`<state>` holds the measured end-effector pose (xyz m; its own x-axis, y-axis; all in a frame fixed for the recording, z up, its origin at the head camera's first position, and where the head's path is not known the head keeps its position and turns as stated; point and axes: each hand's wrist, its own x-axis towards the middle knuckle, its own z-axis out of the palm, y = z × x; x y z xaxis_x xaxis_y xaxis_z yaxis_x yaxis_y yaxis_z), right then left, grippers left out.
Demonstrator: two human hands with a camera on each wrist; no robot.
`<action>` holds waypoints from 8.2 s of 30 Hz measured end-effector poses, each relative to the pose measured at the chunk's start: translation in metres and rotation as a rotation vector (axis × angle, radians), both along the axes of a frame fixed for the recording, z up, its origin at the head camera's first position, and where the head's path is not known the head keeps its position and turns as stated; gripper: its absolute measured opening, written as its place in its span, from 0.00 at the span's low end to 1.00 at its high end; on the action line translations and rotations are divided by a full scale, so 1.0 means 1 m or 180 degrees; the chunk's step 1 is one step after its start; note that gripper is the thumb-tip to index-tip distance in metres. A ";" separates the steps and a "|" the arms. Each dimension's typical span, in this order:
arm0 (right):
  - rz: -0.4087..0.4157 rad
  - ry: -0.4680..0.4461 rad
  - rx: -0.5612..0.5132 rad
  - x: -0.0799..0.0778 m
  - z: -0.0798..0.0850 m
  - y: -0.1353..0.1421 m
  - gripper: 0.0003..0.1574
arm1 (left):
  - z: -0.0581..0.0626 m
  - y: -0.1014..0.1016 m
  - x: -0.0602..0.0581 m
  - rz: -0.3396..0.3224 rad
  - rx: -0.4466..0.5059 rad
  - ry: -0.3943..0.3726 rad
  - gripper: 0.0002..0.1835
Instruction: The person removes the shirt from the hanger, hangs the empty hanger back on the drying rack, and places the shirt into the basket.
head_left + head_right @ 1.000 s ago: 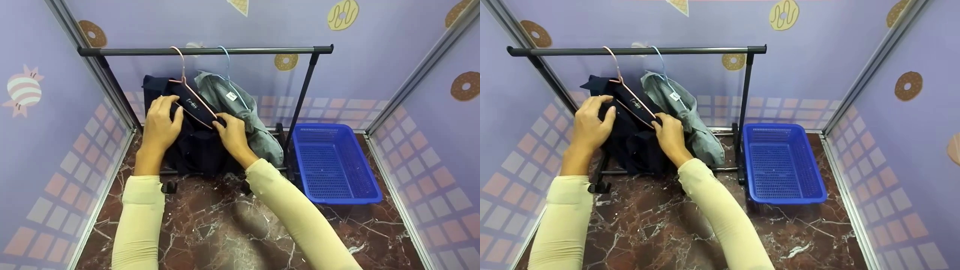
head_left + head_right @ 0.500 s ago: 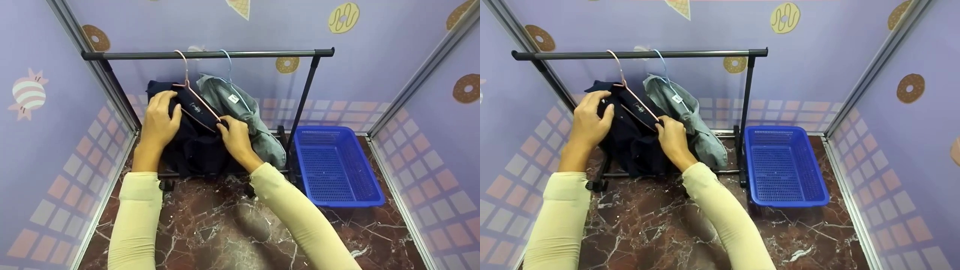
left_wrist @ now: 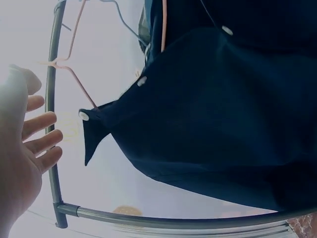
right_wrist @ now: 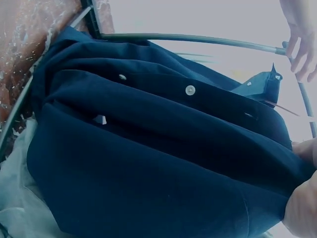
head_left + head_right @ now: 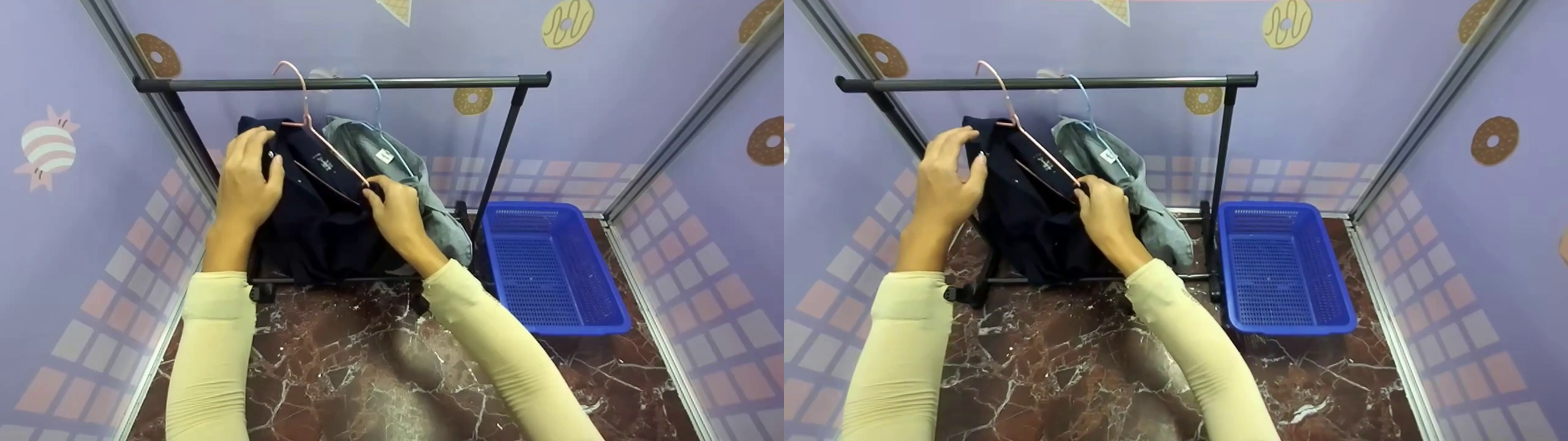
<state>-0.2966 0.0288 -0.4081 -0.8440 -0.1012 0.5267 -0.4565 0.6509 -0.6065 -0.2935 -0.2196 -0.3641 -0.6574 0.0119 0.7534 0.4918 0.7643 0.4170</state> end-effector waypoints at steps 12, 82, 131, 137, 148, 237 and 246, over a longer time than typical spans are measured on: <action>0.0290 0.0167 -0.0084 0.017 0.006 0.025 0.09 | 0.008 -0.003 0.006 -0.0205 0.0176 -0.0083 0.22; 0.0980 0.0283 0.0512 0.050 -0.055 0.228 0.22 | -0.097 0.085 0.066 -0.0968 0.0225 -0.0790 0.04; 0.1115 0.0342 0.0212 0.063 -0.067 0.234 0.12 | -0.088 0.101 0.070 -0.1172 0.0260 -0.0591 0.05; 0.1079 0.0346 0.0121 0.065 -0.069 0.232 0.13 | -0.086 0.104 0.069 -0.1180 0.0308 -0.0594 0.06; 0.1075 0.0387 0.0170 0.067 -0.068 0.233 0.13 | -0.077 0.115 0.067 -0.1168 0.0171 -0.0524 0.07; 0.0963 -0.0775 -0.0883 0.063 -0.129 0.238 0.20 | -0.060 0.111 0.059 -0.1391 0.0384 -0.0221 0.08; 0.1001 -0.0739 -0.0791 0.069 -0.136 0.237 0.33 | -0.067 0.121 0.055 -0.1381 0.0257 -0.0221 0.08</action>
<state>-0.2277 0.2658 -0.5438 -0.8911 -0.2657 0.3679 -0.4420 0.3245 -0.8363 -0.2390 -0.0983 -0.4306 -0.6535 0.2407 0.7176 0.7286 0.4570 0.5103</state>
